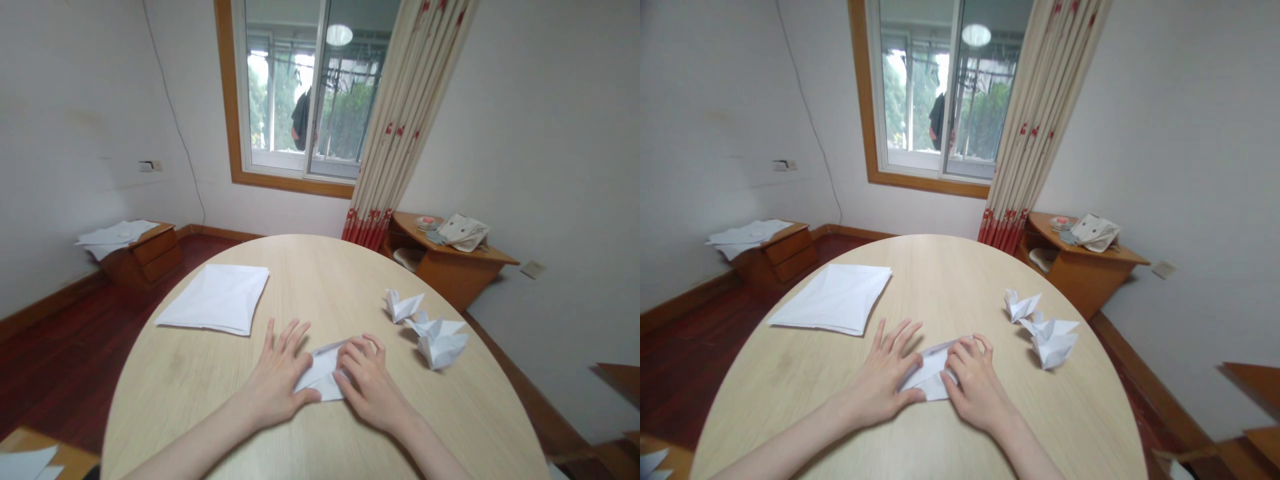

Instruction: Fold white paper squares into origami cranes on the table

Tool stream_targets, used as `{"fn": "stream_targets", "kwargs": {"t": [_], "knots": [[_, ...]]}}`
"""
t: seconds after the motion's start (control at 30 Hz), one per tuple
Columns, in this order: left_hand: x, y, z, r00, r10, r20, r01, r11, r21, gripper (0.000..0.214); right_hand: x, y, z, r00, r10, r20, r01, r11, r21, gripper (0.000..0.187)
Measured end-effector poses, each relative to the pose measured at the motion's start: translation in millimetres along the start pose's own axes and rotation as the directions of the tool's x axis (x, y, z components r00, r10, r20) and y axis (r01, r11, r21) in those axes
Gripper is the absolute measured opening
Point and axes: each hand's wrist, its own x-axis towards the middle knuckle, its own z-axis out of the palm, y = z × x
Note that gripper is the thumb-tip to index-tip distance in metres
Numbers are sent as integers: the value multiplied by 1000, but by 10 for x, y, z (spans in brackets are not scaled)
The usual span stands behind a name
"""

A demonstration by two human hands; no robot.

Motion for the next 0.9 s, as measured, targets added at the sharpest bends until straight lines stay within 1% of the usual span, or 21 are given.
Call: {"fn": "stream_targets", "kwargs": {"t": [0.13,0.47,0.63,0.73,0.8,0.9], "knots": [[-4,-33,4,1000,-19,1,19,1000,20,33,2,-5,51,1000,5,-8,-5,1000,-18,11],[-2,-64,40,1000,-29,-12,29,997,73,28,-10,11,137,997,59,-49,-61,997,-41,13],[0,-88,74,999,-12,-41,16,995,97,27,-14,30,159,994,41,-103,-52,993,-108,19],[8,-108,95,998,1,-55,5,995,103,29,-18,52,176,988,24,-154,-48,988,-148,20],[15,-125,99,998,10,-62,-4,995,104,28,-22,78,174,982,35,-188,-65,985,-158,20],[26,-147,95,998,15,-68,-8,995,102,29,-31,127,152,978,53,-202,-86,984,-156,20]]}}
